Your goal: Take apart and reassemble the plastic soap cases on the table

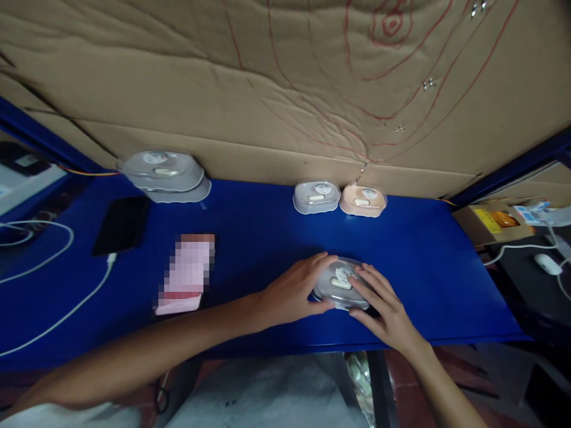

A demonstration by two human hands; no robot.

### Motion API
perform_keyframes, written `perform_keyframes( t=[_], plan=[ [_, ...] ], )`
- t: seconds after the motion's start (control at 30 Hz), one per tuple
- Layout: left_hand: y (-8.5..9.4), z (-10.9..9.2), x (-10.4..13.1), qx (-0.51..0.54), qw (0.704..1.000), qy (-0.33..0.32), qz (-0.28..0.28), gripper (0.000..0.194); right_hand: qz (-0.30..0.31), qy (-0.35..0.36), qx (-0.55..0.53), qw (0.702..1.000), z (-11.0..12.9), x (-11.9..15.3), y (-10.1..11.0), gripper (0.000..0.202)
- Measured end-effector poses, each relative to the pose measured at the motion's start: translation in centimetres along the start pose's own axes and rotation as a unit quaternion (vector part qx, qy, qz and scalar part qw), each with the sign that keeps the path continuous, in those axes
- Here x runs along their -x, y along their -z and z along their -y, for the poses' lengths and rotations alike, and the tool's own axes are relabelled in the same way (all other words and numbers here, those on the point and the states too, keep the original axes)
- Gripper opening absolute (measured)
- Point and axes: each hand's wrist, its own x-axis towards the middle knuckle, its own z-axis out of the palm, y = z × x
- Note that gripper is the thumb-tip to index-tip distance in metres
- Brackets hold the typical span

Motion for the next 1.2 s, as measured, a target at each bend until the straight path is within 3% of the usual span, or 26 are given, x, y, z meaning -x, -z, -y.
perform_keyframes(
  t=[0.27,0.6,0.67,0.77,0.87,0.93,1.0,1.1,1.2],
  plan=[
    [0.4,0.4,1.0,0.024,1.000,0.001,0.009,0.097,0.025,0.041,0.091,0.995,1.3,-0.3,-0.6,0.075],
    [2.5,0.5,0.6,0.020,0.998,0.044,0.029,0.099,0.048,0.051,0.080,0.994,1.5,-2.9,-1.1,0.069],
    [3.5,0.5,-0.1,-0.009,0.999,0.035,0.031,0.099,0.042,0.039,0.071,0.996,-0.2,-2.6,-0.1,0.064],
    [5.9,1.3,-2.6,-0.071,0.997,0.026,-0.003,0.088,0.009,-0.035,0.080,0.996,-5.1,-0.7,2.8,0.055],
    [8.4,3.7,-6.5,-0.147,0.988,0.016,-0.049,0.074,-0.042,-0.133,0.169,0.976,-11.7,1.6,6.6,0.050],
    [9.3,5.9,-9.0,-0.192,0.979,0.041,-0.051,0.076,-0.075,-0.195,0.217,0.954,-15.8,2.4,8.6,0.053],
    [9.7,7.6,-10.7,-0.202,0.976,0.076,-0.041,0.071,-0.098,-0.213,0.225,0.946,-18.9,2.0,9.6,0.056],
    [9.9,8.8,-10.7,-0.198,0.976,0.087,-0.034,0.064,-0.106,-0.185,0.208,0.955,-21.2,-0.3,9.2,0.058],
    [10.3,8.4,-7.6,-0.181,0.981,0.070,-0.026,0.062,-0.110,-0.147,0.185,0.965,-21.4,-3.3,7.5,0.058]
  ],
)
